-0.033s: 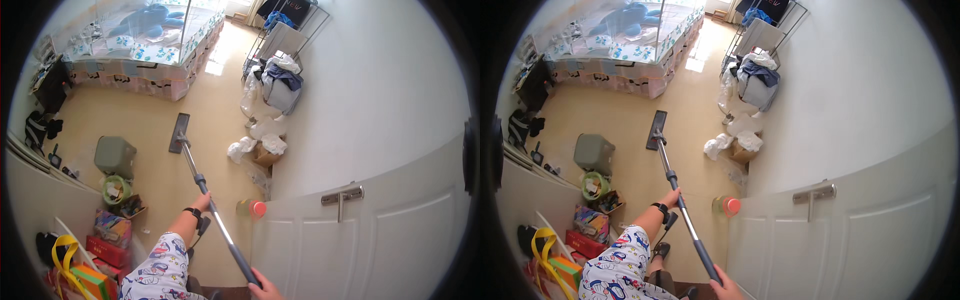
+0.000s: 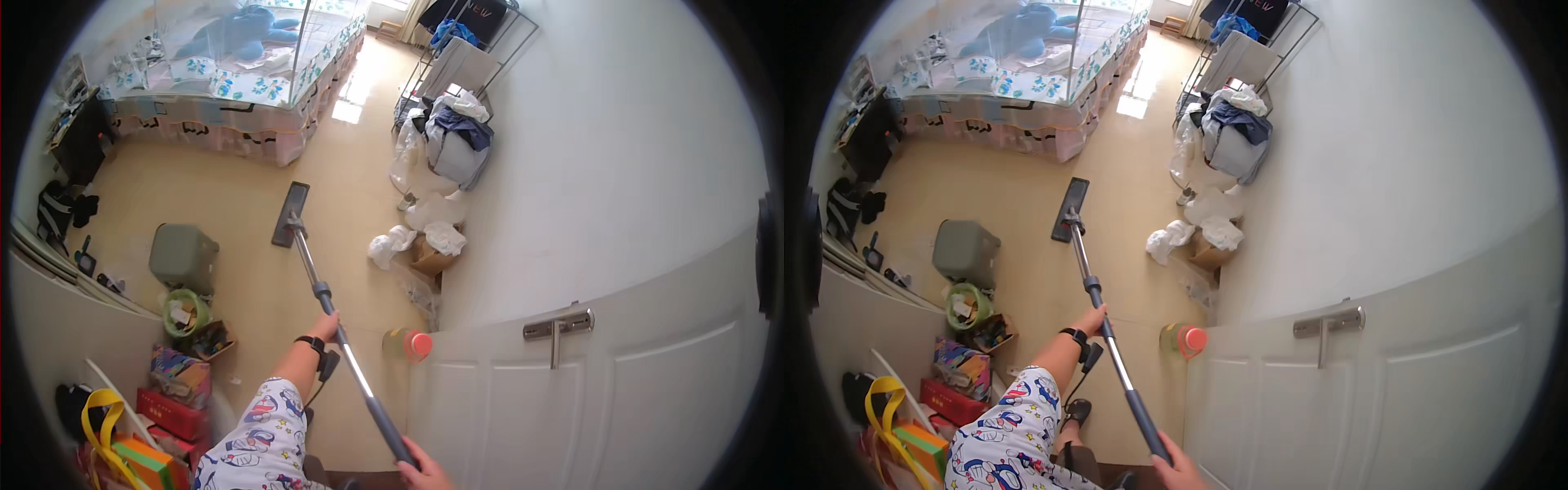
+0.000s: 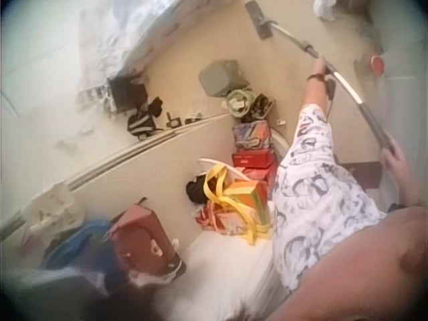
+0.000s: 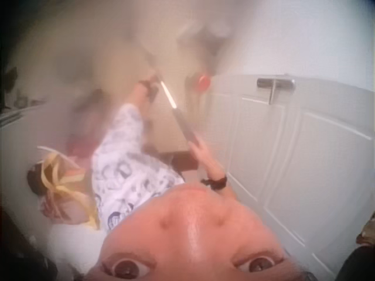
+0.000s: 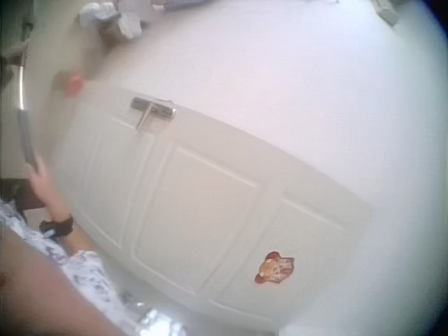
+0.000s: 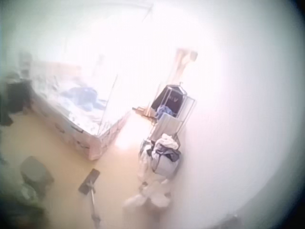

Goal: The person uses a flat mop to clean the floor in a bedroom, moving it back and forth under the bed and around the room's edges.

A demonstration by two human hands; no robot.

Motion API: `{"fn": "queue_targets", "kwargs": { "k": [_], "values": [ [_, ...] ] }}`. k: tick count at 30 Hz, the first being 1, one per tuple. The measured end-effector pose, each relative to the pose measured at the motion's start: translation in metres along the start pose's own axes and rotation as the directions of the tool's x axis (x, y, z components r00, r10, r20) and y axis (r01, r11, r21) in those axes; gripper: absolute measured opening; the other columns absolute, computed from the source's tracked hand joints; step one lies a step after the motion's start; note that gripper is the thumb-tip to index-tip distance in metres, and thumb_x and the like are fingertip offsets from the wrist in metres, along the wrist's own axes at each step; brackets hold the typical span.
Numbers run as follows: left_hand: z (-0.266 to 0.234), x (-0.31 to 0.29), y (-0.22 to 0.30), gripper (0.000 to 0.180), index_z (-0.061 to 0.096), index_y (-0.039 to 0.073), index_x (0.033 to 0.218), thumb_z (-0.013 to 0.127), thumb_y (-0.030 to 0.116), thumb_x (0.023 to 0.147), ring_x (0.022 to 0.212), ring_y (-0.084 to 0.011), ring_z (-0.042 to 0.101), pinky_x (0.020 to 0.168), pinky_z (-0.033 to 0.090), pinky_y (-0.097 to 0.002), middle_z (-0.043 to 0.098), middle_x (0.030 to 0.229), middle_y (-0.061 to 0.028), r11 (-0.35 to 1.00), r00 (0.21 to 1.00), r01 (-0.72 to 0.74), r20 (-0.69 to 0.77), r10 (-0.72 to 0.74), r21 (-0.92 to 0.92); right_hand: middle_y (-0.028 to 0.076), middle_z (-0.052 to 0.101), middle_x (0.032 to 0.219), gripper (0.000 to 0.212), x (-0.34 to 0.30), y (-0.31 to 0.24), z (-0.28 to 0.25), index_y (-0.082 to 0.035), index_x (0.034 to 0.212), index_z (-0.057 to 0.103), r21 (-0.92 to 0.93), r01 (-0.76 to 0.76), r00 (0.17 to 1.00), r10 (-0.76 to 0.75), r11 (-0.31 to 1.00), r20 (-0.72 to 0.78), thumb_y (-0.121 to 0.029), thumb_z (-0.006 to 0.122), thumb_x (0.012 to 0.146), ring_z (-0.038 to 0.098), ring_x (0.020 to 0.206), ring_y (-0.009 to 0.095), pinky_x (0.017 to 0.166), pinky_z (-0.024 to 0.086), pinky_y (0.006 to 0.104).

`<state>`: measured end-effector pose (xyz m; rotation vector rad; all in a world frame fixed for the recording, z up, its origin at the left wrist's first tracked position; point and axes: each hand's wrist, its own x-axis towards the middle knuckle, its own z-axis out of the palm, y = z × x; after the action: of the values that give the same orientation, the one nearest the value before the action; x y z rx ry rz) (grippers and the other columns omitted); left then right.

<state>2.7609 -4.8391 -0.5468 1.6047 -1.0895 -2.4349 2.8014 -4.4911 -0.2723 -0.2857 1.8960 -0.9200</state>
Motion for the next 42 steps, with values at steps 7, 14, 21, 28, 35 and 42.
{"fn": "queue_targets", "kwargs": {
  "k": [7,14,21,28,35,42],
  "values": [
    [-0.005,0.061,0.006,0.043,0.034,-0.009,0.107,0.044,0.024,0.082,0.055,-0.0296,0.059,0.04,0.049,-0.0417,0.055,0.072,-0.0157,0.906,0.956,0.032,-0.278,0.096,0.421,0.0,0.046,0.061,0.019,0.047,0.015,0.026,-0.01,0.095,0.049,0.274,-0.144,0.989,0.127,0.951,0.078,-0.026,0.047,0.085,0.039,0.043,0.009,0.035,0.029,0.0204],
    [-0.011,0.097,-0.071,0.067,0.001,-0.005,0.13,0.042,0.022,0.083,0.073,-0.0341,0.059,0.088,0.026,-0.0582,0.058,0.087,-0.0227,0.21,0.983,0.116,-0.143,0.114,0.971,0.003,0.049,0.063,0.019,0.001,0.004,0.024,-0.01,0.085,0.049,0.655,-0.602,0.787,0.48,0.458,0.387,-0.029,0.046,0.085,0.042,0.045,0.012,0.034,0.029,0.0215],
    [0.081,0.006,-0.246,0.058,0.031,0.001,0.128,0.034,0.042,0.086,0.098,-0.0312,0.052,0.092,0.02,-0.0592,0.056,0.106,-0.0149,-0.231,0.878,0.363,-0.414,-0.241,0.903,0.004,0.056,0.073,0.027,-0.158,0.122,-0.045,-0.007,0.098,0.052,0.603,-0.587,0.793,0.533,0.54,0.295,-0.03,0.047,0.085,0.051,0.062,0.013,0.055,0.043,0.0254],
    [0.114,-0.137,-0.547,0.067,0.053,0.012,0.113,0.042,0.063,0.071,0.105,-0.0285,0.045,0.093,0.03,-0.0462,0.05,0.114,-0.0099,-0.584,0.817,-0.021,-0.323,-0.478,0.811,0.002,0.057,0.075,0.028,-0.371,0.356,-0.106,-0.005,0.107,0.052,0.599,-0.655,0.732,0.584,0.461,0.35,-0.02,0.05,0.083,0.052,0.059,0.013,0.052,0.043,0.0246],
    [0.159,-0.378,-0.657,0.025,0.049,0.002,0.084,0.041,0.025,0.084,0.068,-0.0244,0.058,0.057,0.047,-0.0388,0.057,0.077,-0.0129,0.568,0.216,-0.373,0.664,-0.716,0.734,0.002,0.057,0.075,0.03,-0.634,0.407,-0.161,-0.005,0.11,0.051,0.421,-0.603,0.77,0.632,0.678,0.087,-0.016,0.051,0.082,0.052,0.057,0.013,0.051,0.043,0.0239],
    [0.203,-0.549,-0.624,0.022,0.054,0.004,0.091,0.052,0.025,0.083,0.081,-0.0188,0.058,0.074,0.047,-0.0325,0.059,0.087,-0.01,0.488,0.147,0.621,0.52,-0.842,0.614,0.002,0.057,0.075,0.032,-0.748,0.383,-0.181,-0.004,0.112,0.05,0.088,-0.599,0.787,0.605,0.796,-0.12,-0.013,0.051,0.081,0.052,0.056,0.013,0.05,0.043,0.0233]
  ]
}}
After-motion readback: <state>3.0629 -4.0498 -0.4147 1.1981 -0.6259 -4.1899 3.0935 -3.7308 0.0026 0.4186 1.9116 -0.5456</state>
